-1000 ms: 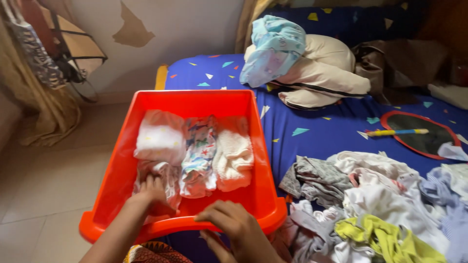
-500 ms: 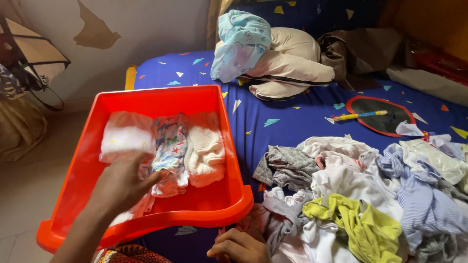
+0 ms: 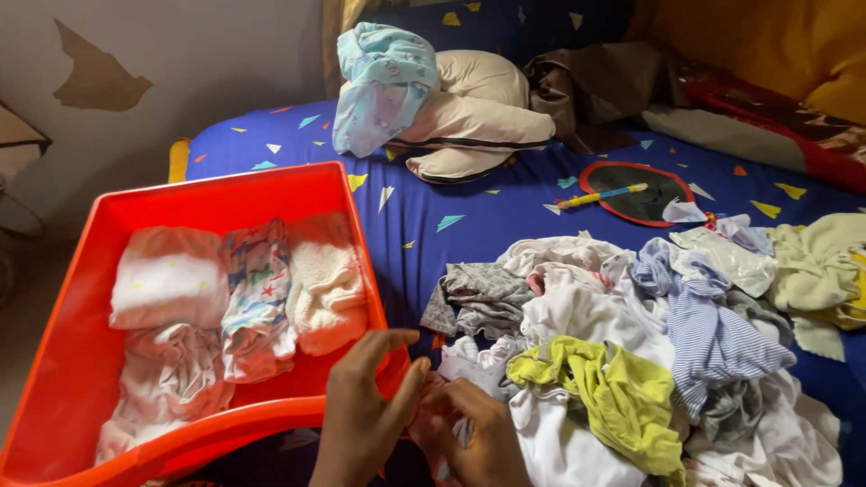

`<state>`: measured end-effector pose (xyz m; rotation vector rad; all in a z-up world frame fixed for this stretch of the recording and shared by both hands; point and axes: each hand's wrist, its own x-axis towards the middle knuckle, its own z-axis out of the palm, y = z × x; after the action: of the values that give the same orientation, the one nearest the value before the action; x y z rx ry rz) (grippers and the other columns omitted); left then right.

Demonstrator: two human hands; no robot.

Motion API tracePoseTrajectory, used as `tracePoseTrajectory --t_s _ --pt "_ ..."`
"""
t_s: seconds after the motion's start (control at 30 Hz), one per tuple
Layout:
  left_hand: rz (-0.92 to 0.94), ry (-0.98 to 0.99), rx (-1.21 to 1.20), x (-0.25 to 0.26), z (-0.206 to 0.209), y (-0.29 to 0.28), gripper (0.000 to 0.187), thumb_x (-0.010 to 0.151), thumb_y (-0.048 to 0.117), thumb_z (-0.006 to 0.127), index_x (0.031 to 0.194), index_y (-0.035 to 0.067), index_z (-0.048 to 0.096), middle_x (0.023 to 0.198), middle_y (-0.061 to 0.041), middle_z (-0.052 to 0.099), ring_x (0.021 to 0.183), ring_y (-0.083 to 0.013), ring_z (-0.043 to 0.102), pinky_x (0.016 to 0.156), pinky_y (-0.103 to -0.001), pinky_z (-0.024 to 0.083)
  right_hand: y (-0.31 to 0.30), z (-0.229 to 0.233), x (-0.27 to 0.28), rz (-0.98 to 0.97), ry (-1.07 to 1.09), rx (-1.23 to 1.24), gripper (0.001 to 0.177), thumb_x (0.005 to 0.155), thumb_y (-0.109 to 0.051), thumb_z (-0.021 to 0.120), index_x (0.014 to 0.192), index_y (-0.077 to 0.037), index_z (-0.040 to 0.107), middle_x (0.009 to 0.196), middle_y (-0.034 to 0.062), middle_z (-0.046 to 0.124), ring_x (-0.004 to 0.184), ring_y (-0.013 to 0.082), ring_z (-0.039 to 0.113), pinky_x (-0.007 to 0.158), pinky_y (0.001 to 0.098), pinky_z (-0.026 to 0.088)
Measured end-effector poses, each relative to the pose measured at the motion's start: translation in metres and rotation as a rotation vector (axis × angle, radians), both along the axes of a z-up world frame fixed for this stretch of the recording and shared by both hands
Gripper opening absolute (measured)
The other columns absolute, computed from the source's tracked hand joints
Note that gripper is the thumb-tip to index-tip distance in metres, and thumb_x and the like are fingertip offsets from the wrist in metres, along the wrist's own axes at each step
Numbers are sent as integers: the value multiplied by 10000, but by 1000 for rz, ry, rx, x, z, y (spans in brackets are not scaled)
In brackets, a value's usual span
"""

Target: Folding baby clothes and organizing them into a red storage bin.

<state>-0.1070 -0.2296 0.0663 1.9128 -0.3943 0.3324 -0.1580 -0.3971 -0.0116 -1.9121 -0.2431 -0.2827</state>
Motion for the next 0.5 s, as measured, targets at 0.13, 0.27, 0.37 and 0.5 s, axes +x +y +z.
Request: tracePoseTrajectory --t_s 0.13,0.27,0.37,0.5 --pt "2 -97 110 -2 -14 -5 223 770 103 780 977 39 723 1011 -93 736 998 -293 712 831 -379 546 -33 -11 13 -182 -83 -238 316 755 -147 783 1043 -42 710 1014 99 695 948 257 725 839 378 569" --pt "58 -81 134 -2 -14 -6 163 796 99 765 947 68 713 996 -43 724 973 -267 709 801 -368 557 -66 -22 22 -359 -61 -553 477 611 -200 849 1027 -25 694 1075 153 637 976 357 640 830 465 512" --pt "67 -55 136 -2 -11 -6 152 796 98 766 936 77 711 988 -26 725 961 -251 710 788 -363 558 -86 -28 28 -331 46 -516 278 715 -164 786 971 -77 719 1028 99 672 948 297 677 815 407 537" --pt "59 -73 138 -2 -10 -4 157 786 87 761 935 83 711 989 -26 719 957 -251 699 773 -366 554 -109 -16 38 -304 461 -192 176 894 -190 670 1039 -95 705 912 63 746 836 233 768 795 369 587"
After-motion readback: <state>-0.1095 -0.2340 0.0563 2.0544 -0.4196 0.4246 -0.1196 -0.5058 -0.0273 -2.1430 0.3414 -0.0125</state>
